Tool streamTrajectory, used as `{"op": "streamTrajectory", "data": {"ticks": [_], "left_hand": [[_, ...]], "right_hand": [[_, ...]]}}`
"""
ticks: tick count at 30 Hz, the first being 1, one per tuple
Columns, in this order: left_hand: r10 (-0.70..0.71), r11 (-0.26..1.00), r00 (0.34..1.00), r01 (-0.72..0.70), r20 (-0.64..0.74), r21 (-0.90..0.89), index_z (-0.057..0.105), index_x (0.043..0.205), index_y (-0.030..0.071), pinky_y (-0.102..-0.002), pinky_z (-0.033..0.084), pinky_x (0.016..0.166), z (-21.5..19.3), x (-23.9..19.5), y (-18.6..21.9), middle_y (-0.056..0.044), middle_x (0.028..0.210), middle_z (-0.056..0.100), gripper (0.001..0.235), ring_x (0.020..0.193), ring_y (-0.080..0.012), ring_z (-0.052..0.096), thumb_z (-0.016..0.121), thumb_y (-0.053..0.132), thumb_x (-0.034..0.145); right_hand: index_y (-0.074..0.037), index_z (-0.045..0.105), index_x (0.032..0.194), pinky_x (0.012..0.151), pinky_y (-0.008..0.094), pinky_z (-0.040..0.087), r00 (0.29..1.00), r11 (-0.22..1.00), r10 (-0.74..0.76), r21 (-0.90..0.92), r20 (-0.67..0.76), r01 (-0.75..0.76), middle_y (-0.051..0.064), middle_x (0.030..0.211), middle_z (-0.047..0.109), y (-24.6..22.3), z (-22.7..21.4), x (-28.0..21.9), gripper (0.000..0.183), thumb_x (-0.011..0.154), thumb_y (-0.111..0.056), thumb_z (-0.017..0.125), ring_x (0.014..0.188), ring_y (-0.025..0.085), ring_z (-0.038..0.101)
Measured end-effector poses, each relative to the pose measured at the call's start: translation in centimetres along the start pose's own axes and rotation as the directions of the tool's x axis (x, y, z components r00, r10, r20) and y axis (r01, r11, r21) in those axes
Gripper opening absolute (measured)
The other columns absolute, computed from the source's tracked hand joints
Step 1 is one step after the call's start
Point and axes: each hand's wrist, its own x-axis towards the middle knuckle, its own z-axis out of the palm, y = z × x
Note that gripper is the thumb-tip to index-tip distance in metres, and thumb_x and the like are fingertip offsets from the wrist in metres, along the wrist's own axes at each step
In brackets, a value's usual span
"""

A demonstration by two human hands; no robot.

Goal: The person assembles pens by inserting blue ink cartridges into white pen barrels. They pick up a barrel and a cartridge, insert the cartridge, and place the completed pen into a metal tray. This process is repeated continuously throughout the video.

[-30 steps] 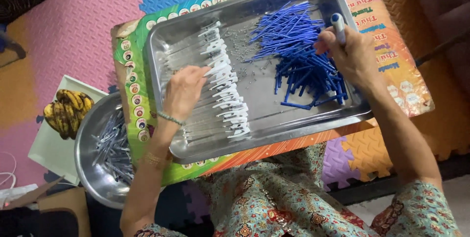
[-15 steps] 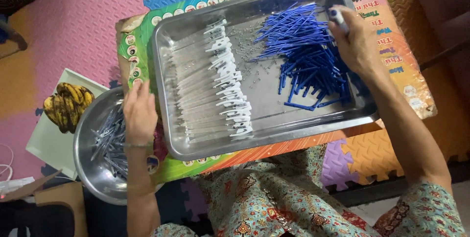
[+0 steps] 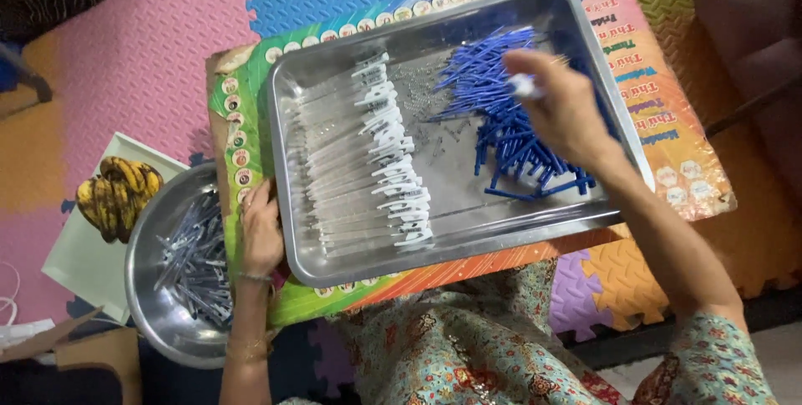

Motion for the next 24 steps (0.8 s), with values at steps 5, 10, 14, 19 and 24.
{"op": "streamTrajectory", "data": {"ticks": [5, 10, 14, 19, 24], "left_hand": [[-0.059, 0.993, 0.996, 0.066, 0.067, -0.101, 0.078, 0.139, 0.016, -0.06, 0.034, 0.129, -1.1, -0.1, -0.2, -0.021, 0.165, 0.055, 0.061, 0.15, -0.052, 0.049, 0.088, 0.043, 0.085], [-0.134, 0.99, 0.985, 0.137, 0.11, -0.02, 0.079, 0.137, 0.029, -0.056, 0.042, 0.125, -2.9, -0.6, 0.6, -0.007, 0.163, 0.061, 0.06, 0.145, -0.0409, 0.059, 0.09, 0.046, 0.081], [-0.363, 0.927, 0.924, 0.345, 0.119, 0.144, 0.075, 0.142, 0.023, -0.052, 0.055, 0.115, -3.2, -1.9, -0.3, -0.007, 0.133, 0.076, 0.061, 0.129, -0.0373, 0.071, 0.081, 0.031, 0.082], [-0.466, 0.867, 0.875, 0.423, 0.128, 0.263, 0.077, 0.134, 0.031, -0.05, 0.061, 0.105, -4.8, -3.4, -1.2, -0.005, 0.109, 0.084, 0.051, 0.115, -0.033, 0.079, 0.074, 0.039, 0.084], [-0.284, 0.931, 0.93, 0.326, -0.235, 0.165, 0.072, 0.152, -0.004, -0.046, 0.064, 0.088, -13.0, -4.9, 6.2, -0.028, 0.124, 0.076, 0.04, 0.104, -0.0373, 0.077, 0.073, 0.005, 0.113]], "right_hand": [[-0.005, 0.074, 0.14, 0.096, 0.055, 0.06, 0.999, 0.998, -0.036, 0.048, 0.035, 0.035, 0.02, 0.118, 0.081, -2.3, 1.3, -0.2, 0.054, 0.092, 0.016, 0.064, 0.114, 0.046, 0.076], [-0.005, 0.076, 0.137, 0.096, 0.053, 0.061, 0.997, 0.997, -0.002, 0.078, 0.073, -0.004, 0.018, 0.118, 0.082, -1.8, 0.0, -0.6, 0.058, 0.09, 0.023, 0.059, 0.112, 0.043, 0.078], [-0.005, 0.076, 0.138, 0.097, 0.052, 0.06, 0.996, 0.995, 0.028, 0.094, 0.085, -0.036, 0.018, 0.116, 0.082, -2.2, -0.1, -0.6, 0.057, 0.093, 0.024, 0.059, 0.113, 0.043, 0.078], [-0.005, 0.076, 0.137, 0.097, 0.051, 0.06, 0.996, 0.996, 0.02, 0.09, 0.091, -0.028, 0.017, 0.115, 0.083, -2.8, -0.5, -0.9, 0.051, 0.097, 0.022, 0.06, 0.113, 0.041, 0.078], [-0.005, 0.076, 0.137, 0.095, 0.05, 0.063, 0.995, 0.989, 0.021, 0.145, 0.093, -0.034, 0.02, 0.117, 0.082, -3.6, -0.3, -1.7, 0.039, 0.104, 0.011, 0.066, 0.11, 0.04, 0.079]]}}
